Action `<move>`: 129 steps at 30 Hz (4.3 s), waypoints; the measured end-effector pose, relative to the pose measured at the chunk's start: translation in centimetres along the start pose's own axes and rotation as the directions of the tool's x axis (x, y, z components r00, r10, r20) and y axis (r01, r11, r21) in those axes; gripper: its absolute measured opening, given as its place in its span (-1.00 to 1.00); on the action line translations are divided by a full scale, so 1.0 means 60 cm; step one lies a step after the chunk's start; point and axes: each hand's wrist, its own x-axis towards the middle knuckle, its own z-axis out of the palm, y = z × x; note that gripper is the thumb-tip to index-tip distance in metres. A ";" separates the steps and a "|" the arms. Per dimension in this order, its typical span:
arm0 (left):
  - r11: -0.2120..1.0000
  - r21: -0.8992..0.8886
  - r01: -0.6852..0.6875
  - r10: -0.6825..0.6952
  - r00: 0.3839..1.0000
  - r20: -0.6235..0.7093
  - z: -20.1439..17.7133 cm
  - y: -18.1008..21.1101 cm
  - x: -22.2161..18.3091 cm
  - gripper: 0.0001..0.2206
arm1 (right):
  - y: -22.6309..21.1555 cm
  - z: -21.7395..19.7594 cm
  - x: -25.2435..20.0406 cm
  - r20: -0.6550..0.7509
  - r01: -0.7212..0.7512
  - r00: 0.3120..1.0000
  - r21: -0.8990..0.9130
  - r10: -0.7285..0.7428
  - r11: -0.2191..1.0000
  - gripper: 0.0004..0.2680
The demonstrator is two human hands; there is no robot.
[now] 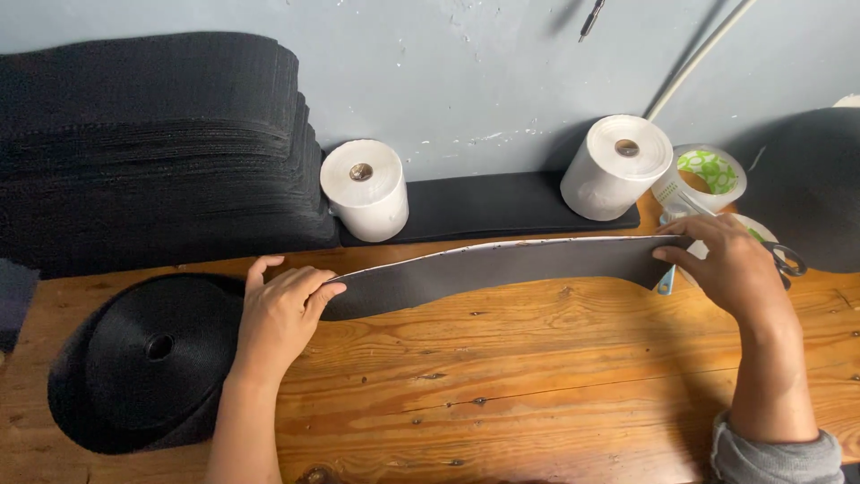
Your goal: Applying adhesive tape to black fabric strips and smoothing it with a brush
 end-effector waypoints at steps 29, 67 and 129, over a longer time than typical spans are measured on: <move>0.997 -0.066 0.026 -0.024 0.999 0.045 0.010 -0.018 -0.005 -0.84 | 0.087 0.074 0.003 0.209 -0.285 0.959 0.743 0.194 0.605 -0.87; 0.919 -0.389 0.055 -0.014 0.994 0.106 -0.024 -0.005 0.005 -0.85 | 0.110 0.075 -0.006 0.209 -0.268 0.963 0.818 0.172 0.509 -0.93; 0.970 -0.086 0.228 -0.168 0.882 0.440 0.050 0.029 -0.116 -0.76 | 0.102 0.096 -0.092 0.273 -0.224 0.959 0.551 0.081 0.804 -0.67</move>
